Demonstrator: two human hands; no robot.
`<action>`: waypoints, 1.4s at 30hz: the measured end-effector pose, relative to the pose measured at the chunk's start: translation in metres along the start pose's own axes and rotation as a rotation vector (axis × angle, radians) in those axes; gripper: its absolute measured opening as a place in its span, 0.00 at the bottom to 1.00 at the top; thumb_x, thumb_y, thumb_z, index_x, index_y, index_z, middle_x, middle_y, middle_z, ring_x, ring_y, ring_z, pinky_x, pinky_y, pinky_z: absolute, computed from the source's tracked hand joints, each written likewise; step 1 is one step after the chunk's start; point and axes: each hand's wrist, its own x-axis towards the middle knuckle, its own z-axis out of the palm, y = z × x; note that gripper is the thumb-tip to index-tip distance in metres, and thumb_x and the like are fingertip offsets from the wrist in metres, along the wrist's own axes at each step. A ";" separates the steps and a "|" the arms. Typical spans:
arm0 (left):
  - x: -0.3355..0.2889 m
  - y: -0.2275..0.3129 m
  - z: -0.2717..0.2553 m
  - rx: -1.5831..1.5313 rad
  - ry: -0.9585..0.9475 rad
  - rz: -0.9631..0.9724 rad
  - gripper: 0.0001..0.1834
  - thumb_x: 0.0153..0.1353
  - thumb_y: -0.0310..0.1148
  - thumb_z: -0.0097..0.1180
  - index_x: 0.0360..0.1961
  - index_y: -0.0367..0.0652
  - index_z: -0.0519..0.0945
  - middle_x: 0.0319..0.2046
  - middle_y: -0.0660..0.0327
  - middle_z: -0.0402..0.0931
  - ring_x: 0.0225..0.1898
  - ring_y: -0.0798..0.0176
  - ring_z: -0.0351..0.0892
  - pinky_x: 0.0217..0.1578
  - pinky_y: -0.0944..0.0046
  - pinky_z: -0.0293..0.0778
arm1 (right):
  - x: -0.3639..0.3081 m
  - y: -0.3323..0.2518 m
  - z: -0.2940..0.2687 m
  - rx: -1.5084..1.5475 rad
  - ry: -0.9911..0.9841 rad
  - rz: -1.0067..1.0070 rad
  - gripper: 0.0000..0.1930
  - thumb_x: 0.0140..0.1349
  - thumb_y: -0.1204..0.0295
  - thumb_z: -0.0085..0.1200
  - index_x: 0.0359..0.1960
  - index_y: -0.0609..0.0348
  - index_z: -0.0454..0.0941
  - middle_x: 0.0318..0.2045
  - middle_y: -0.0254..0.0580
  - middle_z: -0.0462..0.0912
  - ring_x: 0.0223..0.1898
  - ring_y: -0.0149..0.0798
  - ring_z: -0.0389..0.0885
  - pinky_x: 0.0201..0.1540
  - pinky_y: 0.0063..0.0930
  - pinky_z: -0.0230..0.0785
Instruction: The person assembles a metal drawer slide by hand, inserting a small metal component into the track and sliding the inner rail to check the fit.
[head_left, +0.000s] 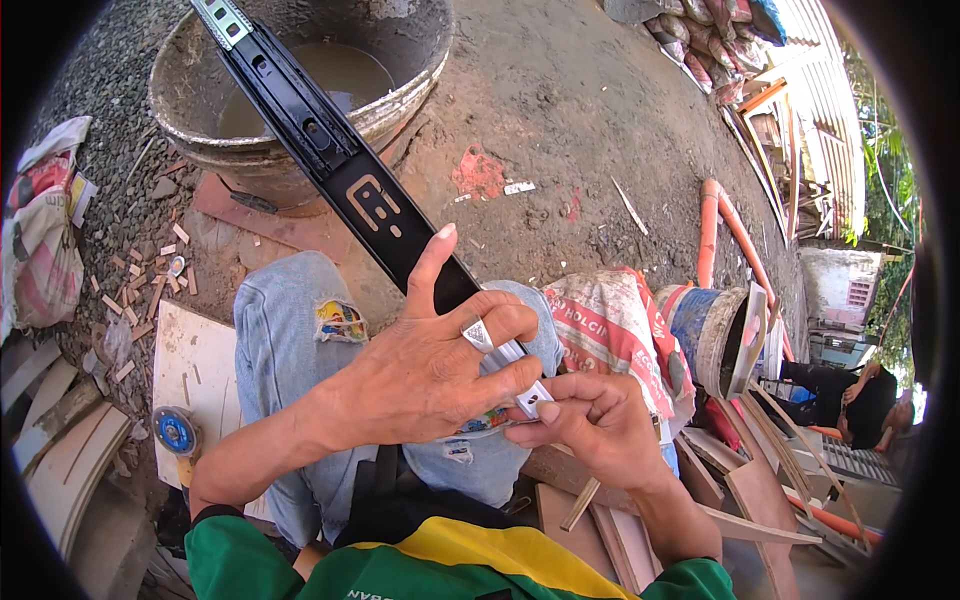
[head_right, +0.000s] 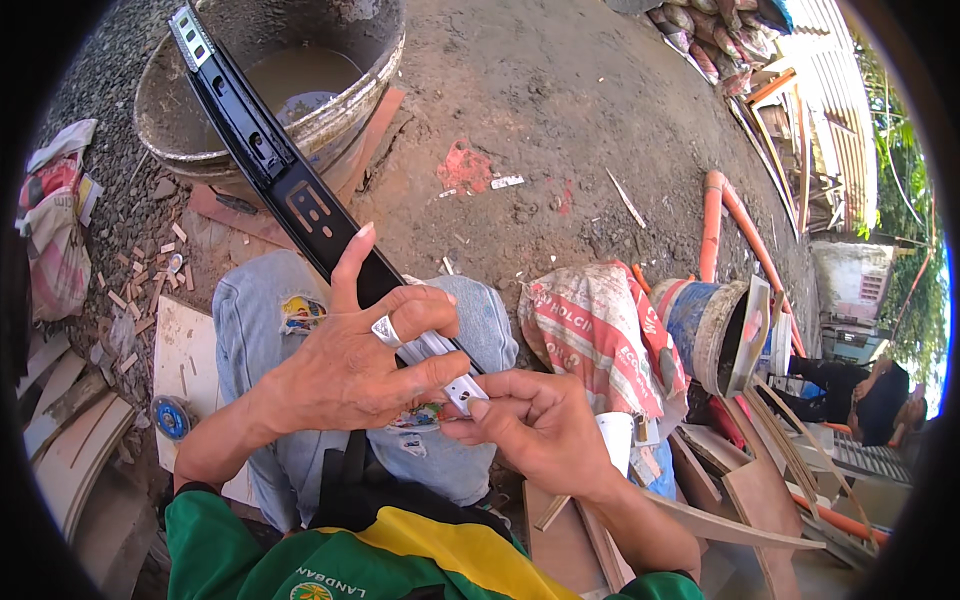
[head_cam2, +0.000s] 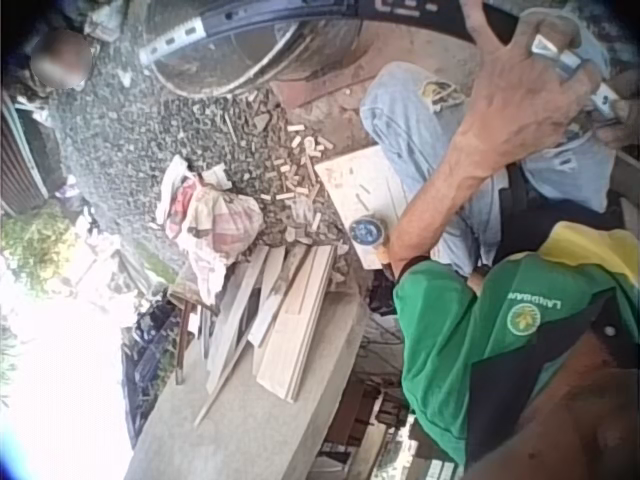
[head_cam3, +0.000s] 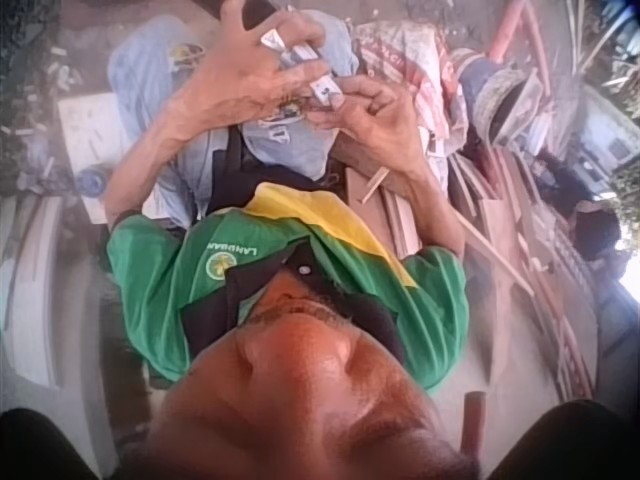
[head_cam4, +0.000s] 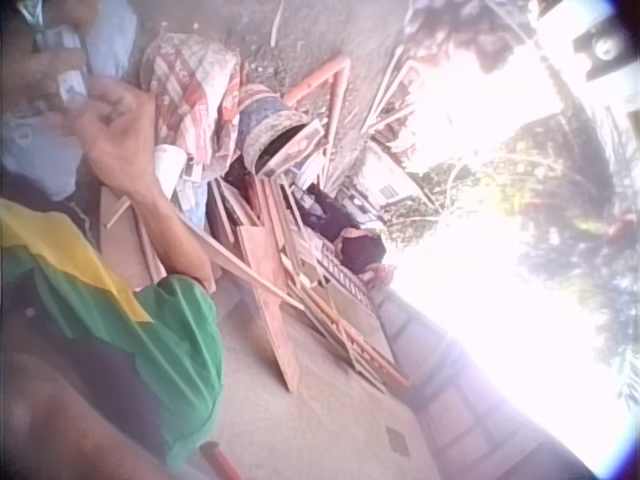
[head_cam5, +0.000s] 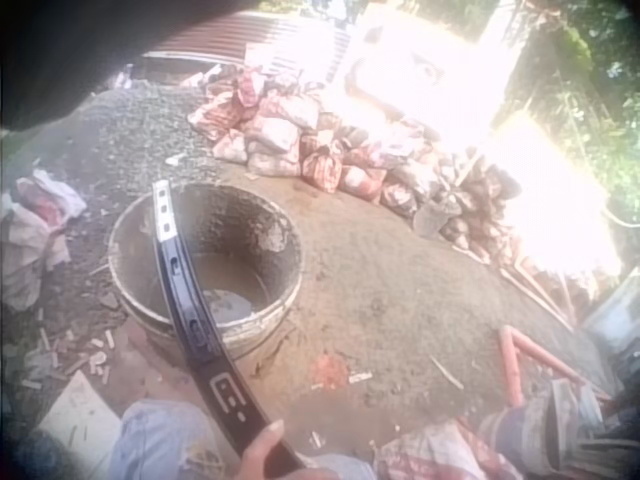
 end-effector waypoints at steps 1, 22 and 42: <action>0.000 0.000 0.000 -0.001 0.000 0.000 0.15 0.49 0.40 0.66 0.40 0.58 0.79 0.42 0.66 0.70 0.49 0.62 0.76 0.65 0.25 0.34 | 0.000 -0.001 0.000 -0.011 0.003 0.020 0.13 0.67 0.77 0.51 0.47 0.79 0.74 0.39 0.52 0.84 0.41 0.38 0.85 0.45 0.27 0.79; 0.002 0.000 -0.001 -0.001 -0.020 -0.001 0.16 0.48 0.39 0.65 0.41 0.58 0.79 0.42 0.66 0.69 0.51 0.61 0.75 0.65 0.25 0.34 | 0.001 0.012 0.009 0.010 0.049 -0.097 0.12 0.65 0.80 0.51 0.47 0.80 0.73 0.42 0.57 0.83 0.45 0.42 0.84 0.52 0.35 0.79; -0.001 -0.001 0.002 0.011 0.010 0.021 0.16 0.49 0.37 0.63 0.41 0.57 0.78 0.41 0.66 0.69 0.49 0.62 0.76 0.64 0.23 0.36 | 0.003 -0.001 -0.004 -0.019 -0.067 -0.007 0.13 0.66 0.78 0.47 0.48 0.79 0.71 0.41 0.56 0.84 0.44 0.42 0.85 0.49 0.32 0.78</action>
